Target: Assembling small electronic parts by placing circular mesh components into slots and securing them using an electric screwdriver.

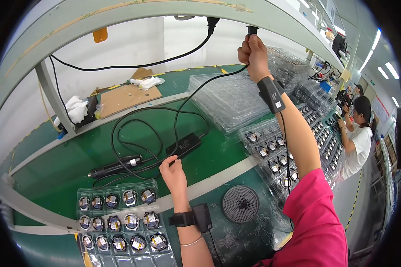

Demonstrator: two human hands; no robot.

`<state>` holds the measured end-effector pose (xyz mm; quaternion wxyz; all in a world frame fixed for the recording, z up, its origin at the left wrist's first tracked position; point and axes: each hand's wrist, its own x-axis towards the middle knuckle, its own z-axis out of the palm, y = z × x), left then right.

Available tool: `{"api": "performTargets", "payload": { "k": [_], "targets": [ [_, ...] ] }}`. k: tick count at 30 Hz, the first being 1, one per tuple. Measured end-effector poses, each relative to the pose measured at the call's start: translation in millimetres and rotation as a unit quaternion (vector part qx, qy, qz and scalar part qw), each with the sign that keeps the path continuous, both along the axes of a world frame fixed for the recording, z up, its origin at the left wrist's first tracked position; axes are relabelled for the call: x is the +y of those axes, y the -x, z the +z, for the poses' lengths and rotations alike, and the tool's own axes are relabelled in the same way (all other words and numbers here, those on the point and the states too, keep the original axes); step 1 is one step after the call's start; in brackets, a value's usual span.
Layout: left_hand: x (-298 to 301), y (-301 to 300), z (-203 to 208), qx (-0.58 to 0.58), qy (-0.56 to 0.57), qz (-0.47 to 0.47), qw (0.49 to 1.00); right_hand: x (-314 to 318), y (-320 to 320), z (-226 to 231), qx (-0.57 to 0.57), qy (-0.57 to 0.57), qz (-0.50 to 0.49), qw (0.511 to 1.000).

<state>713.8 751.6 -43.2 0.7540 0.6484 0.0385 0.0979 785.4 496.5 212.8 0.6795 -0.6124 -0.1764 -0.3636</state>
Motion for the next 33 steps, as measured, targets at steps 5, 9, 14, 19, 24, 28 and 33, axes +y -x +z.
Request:
{"api": "performTargets", "payload": {
  "k": [5, 9, 14, 19, 24, 28, 33],
  "targets": [
    [4, -3, -4, 0.016, -0.019, -0.005, 1.000, 13, -3, 0, 0.002, -0.008, 0.033, 0.999],
    [4, -5, -7, -0.002, 0.005, -0.003, 1.000, 11, -3, 4, 0.022, -0.034, 0.049, 0.998],
    [3, -6, -7, 0.025, -0.014, -0.005, 1.000, 6, -5, 6, 0.018, -0.018, 0.037, 0.999],
    [6, -1, 1, 0.020, 0.013, -0.001, 1.000, 2, -7, 20, 0.013, 0.002, 0.062, 0.998],
    [6, 6, 14, 0.039, 0.026, -0.012, 0.999, -8, -10, 20, 0.009, 0.011, 0.096, 0.995],
    [4, 4, 12, 0.023, 0.039, -0.016, 0.999, -17, -18, 21, -0.019, 0.053, 0.094, 0.994],
    [5, -4, 10, -0.002, 0.056, -0.024, 0.998, -15, -13, 26, -0.033, 0.109, -0.157, 0.981]
  ]
}}
